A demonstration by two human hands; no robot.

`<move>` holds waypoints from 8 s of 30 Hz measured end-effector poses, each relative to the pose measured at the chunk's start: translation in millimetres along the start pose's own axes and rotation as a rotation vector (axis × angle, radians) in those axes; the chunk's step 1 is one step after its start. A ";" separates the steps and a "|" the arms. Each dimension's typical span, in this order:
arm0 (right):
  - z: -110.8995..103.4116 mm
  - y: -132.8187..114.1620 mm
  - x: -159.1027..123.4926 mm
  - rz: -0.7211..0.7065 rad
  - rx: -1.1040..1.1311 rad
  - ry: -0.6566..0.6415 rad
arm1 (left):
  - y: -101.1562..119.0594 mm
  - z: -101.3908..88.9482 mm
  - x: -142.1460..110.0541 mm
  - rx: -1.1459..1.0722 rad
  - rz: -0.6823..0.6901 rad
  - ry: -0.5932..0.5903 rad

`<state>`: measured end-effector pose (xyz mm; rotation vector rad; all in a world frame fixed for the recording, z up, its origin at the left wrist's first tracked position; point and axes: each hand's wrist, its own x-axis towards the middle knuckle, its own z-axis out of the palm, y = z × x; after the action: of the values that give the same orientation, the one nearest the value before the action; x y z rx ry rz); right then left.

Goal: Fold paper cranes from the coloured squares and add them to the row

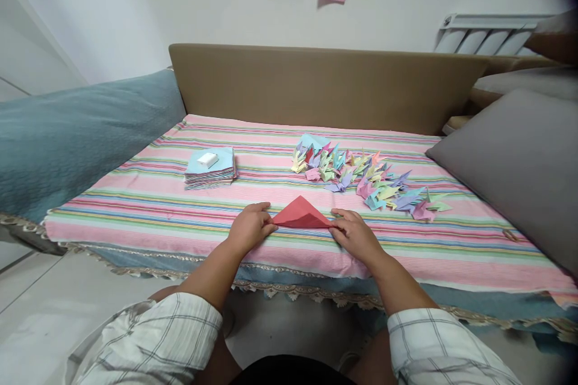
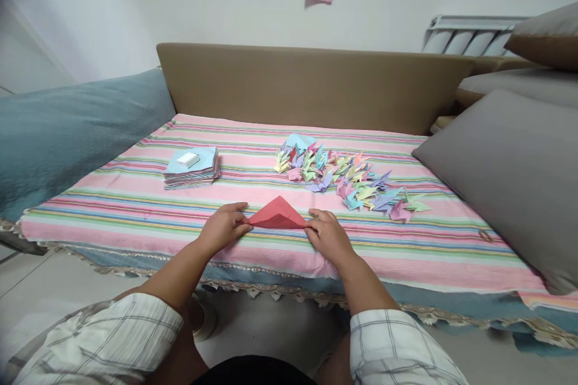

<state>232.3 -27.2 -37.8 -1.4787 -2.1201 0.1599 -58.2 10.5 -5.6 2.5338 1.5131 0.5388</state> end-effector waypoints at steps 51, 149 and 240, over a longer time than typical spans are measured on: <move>17.9 -40.3 -10.1 0.010 -0.240 0.019 | 50.5 56.2 -10.5 0.284 0.401 -0.057; 12.8 -11.0 -2.9 -0.020 -0.179 0.154 | 18.4 4.9 0.7 0.248 0.342 0.059; 10.1 -14.6 -0.1 0.303 -0.039 0.114 | 10.8 8.7 3.9 0.061 -0.150 0.111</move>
<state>215.2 -30.9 -40.6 -1.7825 -1.8108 0.1420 -44.3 9.2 -9.5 2.4451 1.7663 0.6290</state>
